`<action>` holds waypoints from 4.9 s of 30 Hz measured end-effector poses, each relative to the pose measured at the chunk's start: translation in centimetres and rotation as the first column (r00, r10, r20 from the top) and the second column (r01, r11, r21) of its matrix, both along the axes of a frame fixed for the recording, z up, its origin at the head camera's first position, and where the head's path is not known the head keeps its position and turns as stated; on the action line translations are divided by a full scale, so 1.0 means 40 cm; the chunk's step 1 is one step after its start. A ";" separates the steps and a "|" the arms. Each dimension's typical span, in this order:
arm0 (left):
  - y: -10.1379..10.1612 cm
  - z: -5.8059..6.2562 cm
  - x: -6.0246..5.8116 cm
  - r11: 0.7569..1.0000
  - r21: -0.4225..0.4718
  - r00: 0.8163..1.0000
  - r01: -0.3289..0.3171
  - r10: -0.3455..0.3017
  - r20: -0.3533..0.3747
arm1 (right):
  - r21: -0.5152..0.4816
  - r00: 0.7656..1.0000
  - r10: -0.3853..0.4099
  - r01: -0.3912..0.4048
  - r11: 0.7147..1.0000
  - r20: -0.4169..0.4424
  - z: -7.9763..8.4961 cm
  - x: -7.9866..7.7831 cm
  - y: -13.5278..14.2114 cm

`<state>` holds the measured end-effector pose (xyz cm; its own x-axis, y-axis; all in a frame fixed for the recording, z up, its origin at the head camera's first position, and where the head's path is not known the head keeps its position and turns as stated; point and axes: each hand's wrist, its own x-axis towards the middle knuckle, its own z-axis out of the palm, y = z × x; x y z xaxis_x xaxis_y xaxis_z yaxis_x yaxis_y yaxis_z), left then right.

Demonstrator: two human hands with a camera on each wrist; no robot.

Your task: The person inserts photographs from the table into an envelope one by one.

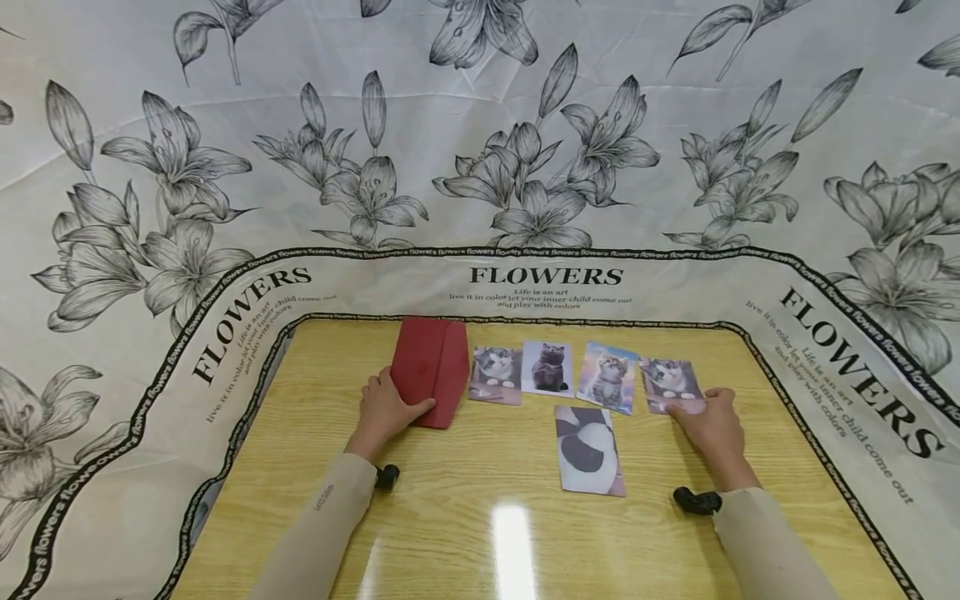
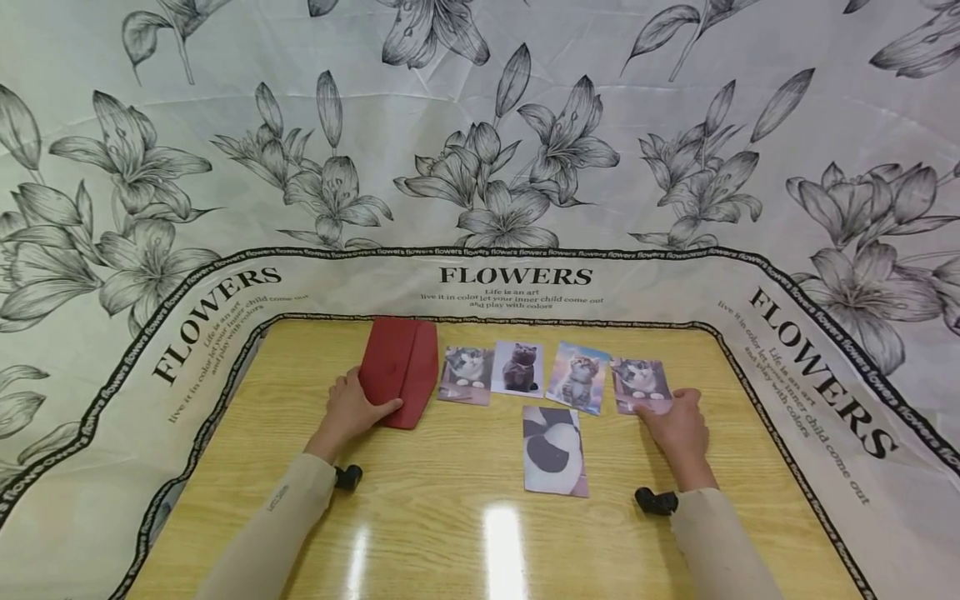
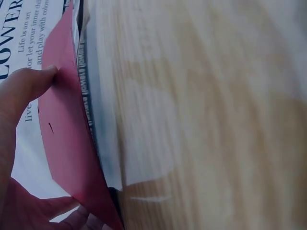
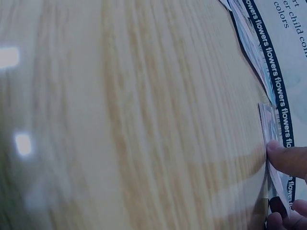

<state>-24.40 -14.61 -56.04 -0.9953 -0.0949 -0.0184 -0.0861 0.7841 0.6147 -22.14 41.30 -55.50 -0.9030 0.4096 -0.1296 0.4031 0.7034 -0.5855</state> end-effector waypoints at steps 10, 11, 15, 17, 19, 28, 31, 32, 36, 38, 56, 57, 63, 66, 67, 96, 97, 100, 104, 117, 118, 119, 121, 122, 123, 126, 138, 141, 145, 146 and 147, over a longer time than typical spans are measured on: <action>0.001 -0.004 0.006 1.000 0.018 1.000 0.011 -0.011 -0.022 | -0.031 0.999 0.019 -0.020 0.999 -0.038 0.013 0.010 0.018; 0.002 -0.003 0.007 1.000 0.020 1.000 0.011 -0.011 -0.020 | -0.040 0.999 0.018 -0.020 0.999 -0.045 0.016 0.012 0.019; 0.002 0.006 0.009 0.999 0.039 0.999 0.021 -0.020 -0.031 | -0.108 0.998 -0.015 0.009 0.994 -0.054 0.019 0.013 0.029; 0.003 0.010 0.010 0.998 0.050 0.999 0.029 -0.027 -0.040 | -0.155 0.998 -0.042 0.032 0.987 -0.056 0.019 0.014 0.032; 0.005 0.012 0.010 0.998 0.057 0.999 0.034 -0.032 -0.041 | -0.218 0.994 -0.081 0.064 0.974 -0.070 0.019 0.013 0.032; 0.018 0.016 0.017 0.994 0.105 0.998 0.030 -0.024 -0.058 | -0.441 0.971 -0.189 0.109 0.891 -0.143 0.044 -0.002 -0.014; 0.023 0.012 0.019 0.994 0.103 0.997 0.034 -0.027 -0.068 | -0.482 0.974 -0.165 0.071 0.873 -0.155 0.054 -0.004 -0.057; 0.025 0.009 0.020 0.994 0.103 0.997 0.034 -0.027 -0.067 | -0.488 0.974 -0.153 0.053 0.871 -0.166 0.057 -0.005 -0.073; 0.033 0.002 0.022 0.995 0.097 0.997 0.036 -0.029 -0.076 | -0.549 0.971 -0.115 -0.020 0.836 -0.210 0.070 -0.009 -0.136; 0.038 -0.001 0.023 0.995 0.092 0.996 0.036 -0.029 -0.079 | -0.581 0.968 -0.095 -0.059 0.812 -0.231 0.075 -0.011 -0.165; 0.081 0.001 0.037 0.998 0.060 0.991 0.025 -0.017 -0.131 | -0.675 0.959 0.022 -0.215 0.705 -0.282 0.067 -0.029 -0.399; 0.083 0.001 0.038 0.998 0.063 0.991 0.025 -0.016 -0.130 | -0.675 0.957 0.025 -0.223 0.704 -0.291 0.065 -0.029 -0.410; 0.099 0.003 0.041 0.997 0.077 0.991 0.025 -0.014 -0.136 | -0.694 0.953 0.040 -0.248 0.676 -0.301 0.053 -0.035 -0.465; 0.110 0.004 0.039 0.997 0.078 0.990 0.026 -0.015 -0.143 | -0.685 0.954 0.057 -0.253 0.683 -0.295 0.053 -0.038 -0.489; 0.113 0.004 0.039 0.996 0.081 0.989 0.027 -0.015 -0.146 | -0.679 0.954 0.063 -0.255 0.688 -0.294 0.053 -0.039 -0.496; 0.152 0.001 0.052 0.995 0.102 0.989 0.022 -0.006 -0.151 | -0.750 0.932 0.015 -0.300 0.590 -0.361 0.026 -0.072 -0.655; 0.153 0.002 0.052 0.994 0.103 0.989 0.023 -0.007 -0.149 | -0.750 0.932 0.012 -0.299 0.590 -0.362 0.024 -0.073 -0.659; 0.156 0.004 0.054 0.994 0.104 0.990 0.026 -0.011 -0.143 | -0.754 0.933 0.010 -0.297 0.586 -0.361 0.020 -0.076 -0.671; 0.156 0.007 0.056 0.994 0.111 0.990 0.023 -0.008 -0.139 | -0.758 0.936 0.020 -0.298 0.580 -0.352 0.014 -0.078 -0.687; 0.155 0.006 0.053 0.995 0.104 0.991 0.011 0.003 -0.132 | -0.602 0.926 0.082 -0.306 0.738 -0.370 0.002 -0.080 -0.715; 0.155 0.007 0.053 0.995 0.103 0.991 0.011 0.003 -0.133 | -0.584 0.921 0.089 -0.312 0.749 -0.378 0.001 -0.080 -0.716; 0.155 0.007 0.053 0.995 0.102 0.991 0.011 0.003 -0.131 | -0.571 0.917 0.096 -0.320 0.756 -0.387 -0.001 -0.080 -0.718; 0.154 0.007 0.054 0.994 0.107 0.991 0.011 0.004 -0.136 | -0.540 0.907 0.108 -0.334 0.773 -0.406 -0.002 -0.081 -0.723; 0.153 0.007 0.054 0.994 0.111 0.991 0.011 0.004 -0.137 | -0.526 0.902 0.115 -0.342 0.779 -0.416 -0.002 -0.081 -0.724; 0.153 0.007 0.053 0.993 0.114 0.991 0.011 0.005 -0.136 | -0.515 0.898 0.122 -0.349 0.783 -0.423 -0.003 -0.082 -0.726; 0.152 0.007 0.054 0.992 0.129 0.990 0.011 0.007 -0.142 | -0.500 0.894 0.132 -0.355 0.790 -0.427 -0.001 -0.081 -0.730; 0.153 -0.001 0.048 0.992 0.128 0.991 0.006 0.011 -0.132 | -0.550 0.912 0.122 -0.338 0.764 -0.391 -0.002 -0.094 -0.750; 0.153 0.000 0.050 0.992 0.127 0.990 0.012 0.005 -0.139 | -0.548 0.913 0.124 -0.338 0.765 -0.389 -0.001 -0.099 -0.757; 0.155 0.000 0.053 0.993 0.115 0.989 0.023 -0.006 -0.150 | -0.539 0.910 0.139 -0.349 0.766 -0.392 0.002 -0.106 -0.767; 0.156 0.000 0.053 0.993 0.112 0.989 0.024 -0.007 -0.149 | -0.539 0.909 0.143 -0.353 0.765 -0.391 0.002 -0.108 -0.770; 0.157 -0.001 0.053 0.994 0.110 0.989 0.023 -0.007 -0.149 | -0.539 0.909 0.149 -0.355 0.764 -0.389 0.003 -0.109 -0.772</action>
<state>-22.26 -8.34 -56.06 -0.9892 -0.0855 0.1194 0.0235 0.7105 0.7033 -26.51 10.42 -55.37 -0.9947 0.0974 0.0339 -0.0108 0.2294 -0.9733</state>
